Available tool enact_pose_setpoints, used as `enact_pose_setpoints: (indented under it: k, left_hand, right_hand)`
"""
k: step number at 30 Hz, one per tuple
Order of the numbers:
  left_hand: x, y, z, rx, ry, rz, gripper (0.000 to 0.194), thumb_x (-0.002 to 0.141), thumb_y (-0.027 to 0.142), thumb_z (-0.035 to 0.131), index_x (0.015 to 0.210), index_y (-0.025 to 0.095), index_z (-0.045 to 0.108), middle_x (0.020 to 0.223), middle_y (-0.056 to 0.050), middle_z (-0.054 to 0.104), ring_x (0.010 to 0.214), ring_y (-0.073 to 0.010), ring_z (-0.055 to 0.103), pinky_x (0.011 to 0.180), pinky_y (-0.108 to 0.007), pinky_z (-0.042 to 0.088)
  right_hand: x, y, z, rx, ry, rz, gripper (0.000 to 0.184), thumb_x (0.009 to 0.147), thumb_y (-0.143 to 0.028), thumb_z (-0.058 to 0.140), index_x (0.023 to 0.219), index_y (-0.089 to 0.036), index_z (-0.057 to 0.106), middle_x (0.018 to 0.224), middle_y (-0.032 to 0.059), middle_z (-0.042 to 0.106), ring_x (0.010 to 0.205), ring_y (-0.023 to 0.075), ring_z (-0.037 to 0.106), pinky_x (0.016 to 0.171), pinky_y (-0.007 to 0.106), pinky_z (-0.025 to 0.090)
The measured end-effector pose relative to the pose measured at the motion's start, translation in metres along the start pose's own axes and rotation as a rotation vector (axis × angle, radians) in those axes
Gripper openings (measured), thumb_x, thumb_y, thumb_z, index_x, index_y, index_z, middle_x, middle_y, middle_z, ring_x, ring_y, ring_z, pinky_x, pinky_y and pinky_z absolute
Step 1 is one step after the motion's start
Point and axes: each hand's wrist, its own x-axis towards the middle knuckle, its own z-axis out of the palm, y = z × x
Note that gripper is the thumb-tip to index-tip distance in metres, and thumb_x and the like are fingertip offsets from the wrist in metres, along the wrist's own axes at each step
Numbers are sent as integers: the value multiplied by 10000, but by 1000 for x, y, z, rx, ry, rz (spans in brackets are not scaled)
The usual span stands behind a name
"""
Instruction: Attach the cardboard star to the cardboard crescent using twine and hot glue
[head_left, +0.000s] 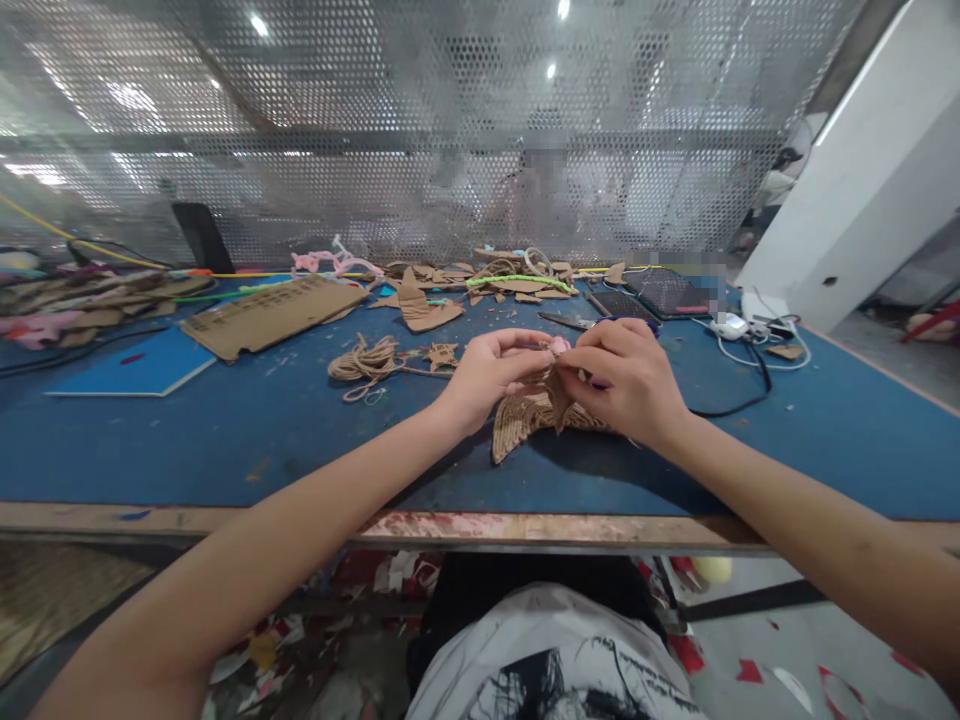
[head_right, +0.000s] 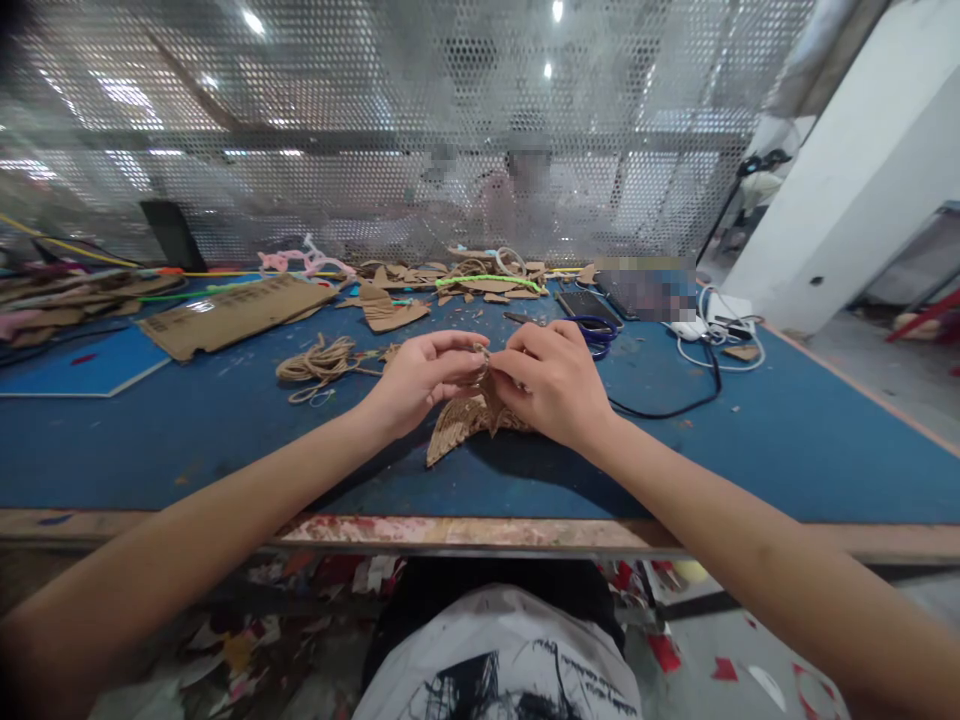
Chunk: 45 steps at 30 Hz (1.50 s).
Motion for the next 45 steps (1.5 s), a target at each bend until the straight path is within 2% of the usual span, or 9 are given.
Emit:
enact_pose_setpoints:
  k: [10, 14, 19, 22, 25, 33, 38, 41, 45]
  left_hand:
    - [1, -4, 1, 121, 47, 123, 334, 602, 383, 807, 839, 168, 714, 723, 5, 654, 592, -79, 551, 522, -181, 423]
    - [-1, -3, 2, 85, 84, 122, 323, 590, 353, 811, 843, 167, 730, 758, -15, 694, 607, -87, 570, 526, -182, 415]
    - [1, -2, 0, 13, 125, 112, 307, 570, 280, 825, 839, 164, 732, 815, -36, 729, 670, -119, 629, 558, -195, 450]
    - [3, -3, -1, -23, 128, 95, 305, 572, 259, 825, 839, 151, 725, 790, -37, 724, 660, -120, 637, 553, -199, 462]
    - [5, -3, -2, -76, 136, 86, 293, 579, 232, 818, 839, 143, 715, 795, -40, 723, 668, -124, 649, 574, -216, 493]
    - [6, -5, -5, -99, 143, 96, 281, 600, 221, 807, 847, 145, 696, 813, -36, 716, 683, -120, 651, 595, -224, 504]
    - [5, -4, -2, -110, 71, 81, 291, 599, 225, 813, 854, 149, 698, 845, -43, 725, 738, -133, 671, 636, -228, 507]
    - [4, -4, -2, -114, 29, 87, 300, 597, 233, 819, 857, 146, 698, 839, -46, 730, 758, -136, 679, 676, -234, 512]
    - [4, -4, -2, -81, 47, 89, 300, 607, 248, 816, 865, 151, 696, 805, -35, 724, 715, -122, 666, 631, -216, 500]
  right_hand:
    - [1, -7, -1, 97, 4, 137, 80, 840, -190, 583, 829, -218, 658, 801, 40, 657, 742, 166, 594, 733, 333, 414]
    - [3, -14, -7, 131, -18, 192, 96, 865, -243, 569, 821, -214, 648, 806, 48, 663, 771, 181, 599, 762, 355, 409]
    - [5, -14, -14, 380, -14, 309, 254, 946, -301, 410, 912, -205, 643, 852, 68, 631, 818, 192, 587, 746, 345, 437]
    - [6, -10, -14, 320, 24, 320, 191, 912, -297, 480, 941, -197, 640, 935, 88, 602, 914, 217, 574, 805, 363, 444]
    - [7, -8, -13, 229, 27, 277, 147, 908, -255, 492, 840, -209, 614, 860, 68, 585, 854, 205, 563, 777, 360, 440]
    - [9, -6, -14, 264, -103, 205, 412, 948, -323, 437, 550, -219, 423, 564, 2, 420, 559, 147, 408, 558, 320, 318]
    - [6, -3, -13, 424, 25, 419, 560, 954, -529, 350, 486, -220, 346, 533, 19, 410, 577, 161, 440, 599, 334, 353]
    - [5, 1, -8, 449, 62, 561, 474, 960, -517, 348, 594, -226, 429, 598, 6, 451, 589, 147, 449, 589, 303, 358]
    - [5, 7, -4, 449, -19, 539, 271, 956, -404, 418, 805, -222, 549, 677, -7, 527, 611, 133, 483, 589, 268, 373]
